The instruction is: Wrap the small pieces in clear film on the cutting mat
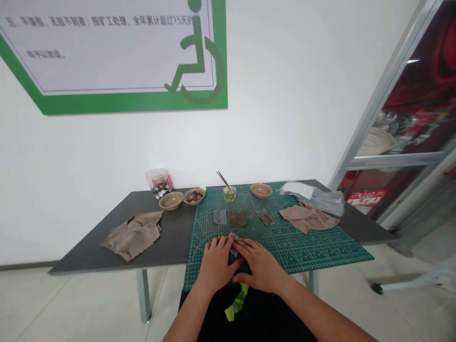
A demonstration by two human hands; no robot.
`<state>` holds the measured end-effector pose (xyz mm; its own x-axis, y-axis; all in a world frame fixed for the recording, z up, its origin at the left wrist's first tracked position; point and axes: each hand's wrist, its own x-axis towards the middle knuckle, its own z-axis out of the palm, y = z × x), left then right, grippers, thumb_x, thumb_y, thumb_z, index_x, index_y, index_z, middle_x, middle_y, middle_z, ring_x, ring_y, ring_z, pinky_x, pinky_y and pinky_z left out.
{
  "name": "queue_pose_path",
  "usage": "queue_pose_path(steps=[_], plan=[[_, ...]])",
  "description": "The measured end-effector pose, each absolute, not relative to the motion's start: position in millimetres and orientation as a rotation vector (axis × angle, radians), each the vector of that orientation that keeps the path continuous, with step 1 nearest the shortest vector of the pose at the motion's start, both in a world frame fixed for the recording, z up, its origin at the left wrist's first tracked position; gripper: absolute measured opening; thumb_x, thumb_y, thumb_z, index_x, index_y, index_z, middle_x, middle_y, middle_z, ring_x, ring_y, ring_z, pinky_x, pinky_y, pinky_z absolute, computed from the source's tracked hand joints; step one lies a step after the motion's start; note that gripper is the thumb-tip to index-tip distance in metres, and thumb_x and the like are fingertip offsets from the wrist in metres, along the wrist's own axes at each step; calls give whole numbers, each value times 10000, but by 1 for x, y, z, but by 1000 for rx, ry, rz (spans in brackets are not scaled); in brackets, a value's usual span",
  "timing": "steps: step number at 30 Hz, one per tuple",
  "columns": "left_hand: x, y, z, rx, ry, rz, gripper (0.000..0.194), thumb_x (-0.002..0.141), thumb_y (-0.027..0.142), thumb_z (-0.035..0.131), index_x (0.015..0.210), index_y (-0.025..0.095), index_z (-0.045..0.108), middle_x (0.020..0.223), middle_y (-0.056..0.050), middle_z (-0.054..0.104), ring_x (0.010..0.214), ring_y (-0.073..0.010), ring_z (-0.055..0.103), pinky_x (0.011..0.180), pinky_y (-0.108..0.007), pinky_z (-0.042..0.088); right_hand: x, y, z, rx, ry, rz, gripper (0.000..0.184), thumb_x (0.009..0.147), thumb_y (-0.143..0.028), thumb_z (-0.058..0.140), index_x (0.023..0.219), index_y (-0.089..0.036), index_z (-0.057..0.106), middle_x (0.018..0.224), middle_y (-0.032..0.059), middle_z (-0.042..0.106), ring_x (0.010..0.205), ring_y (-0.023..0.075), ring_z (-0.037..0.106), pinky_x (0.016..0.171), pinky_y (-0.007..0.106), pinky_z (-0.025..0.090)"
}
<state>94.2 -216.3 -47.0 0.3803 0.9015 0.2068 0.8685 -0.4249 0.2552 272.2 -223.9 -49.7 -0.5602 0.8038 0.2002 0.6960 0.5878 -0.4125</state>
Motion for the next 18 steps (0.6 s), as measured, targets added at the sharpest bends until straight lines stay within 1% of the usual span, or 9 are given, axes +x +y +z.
queue_pose_path(steps=[2,3,8,10,15,18], plan=[[93,-214,-50,2520,1605,484,617,821,490,488,1386,261,389,1295,-79,519,1164,-289,439,983,-448,328,273,-223,-48,-1228,-2450,430,825,757,-588,603,1442,-235,310,1472,79,362,1335,262,337,1106,433,252],[93,-214,-51,2522,1600,482,633,818,499,488,1392,254,381,1311,-82,511,1184,-298,428,996,-459,319,273,-222,-47,-1230,-2451,441,835,749,-581,613,1443,-232,309,1472,82,362,1337,265,334,1110,436,245],[92,-212,-54,2539,1576,437,677,833,540,447,1423,228,335,1376,-86,471,1266,-320,370,1045,-496,268,272,-221,-47,-1187,-2494,485,1092,588,-655,692,1465,-179,247,1501,111,294,1361,288,292,1144,438,176],[92,-211,-54,2540,1563,408,668,842,543,429,1423,228,338,1379,-87,472,1272,-323,369,1044,-498,269,272,-220,-48,-1201,-2503,489,1126,563,-660,703,1467,-177,238,1502,111,290,1364,286,285,1147,435,169],[95,-204,-56,2527,1617,408,604,858,470,429,1408,227,371,1368,-93,488,1265,-324,384,1032,-491,275,271,-211,-52,-1185,-2515,476,1101,591,-668,685,1463,-162,244,1492,105,316,1362,257,294,1154,400,161],[98,-196,-54,2531,1655,414,547,865,393,432,1386,228,405,1367,-83,492,1271,-300,378,1045,-475,257,269,-203,-53,-1169,-2516,459,1101,599,-663,687,1464,-152,236,1494,116,308,1370,256,277,1157,402,147]])
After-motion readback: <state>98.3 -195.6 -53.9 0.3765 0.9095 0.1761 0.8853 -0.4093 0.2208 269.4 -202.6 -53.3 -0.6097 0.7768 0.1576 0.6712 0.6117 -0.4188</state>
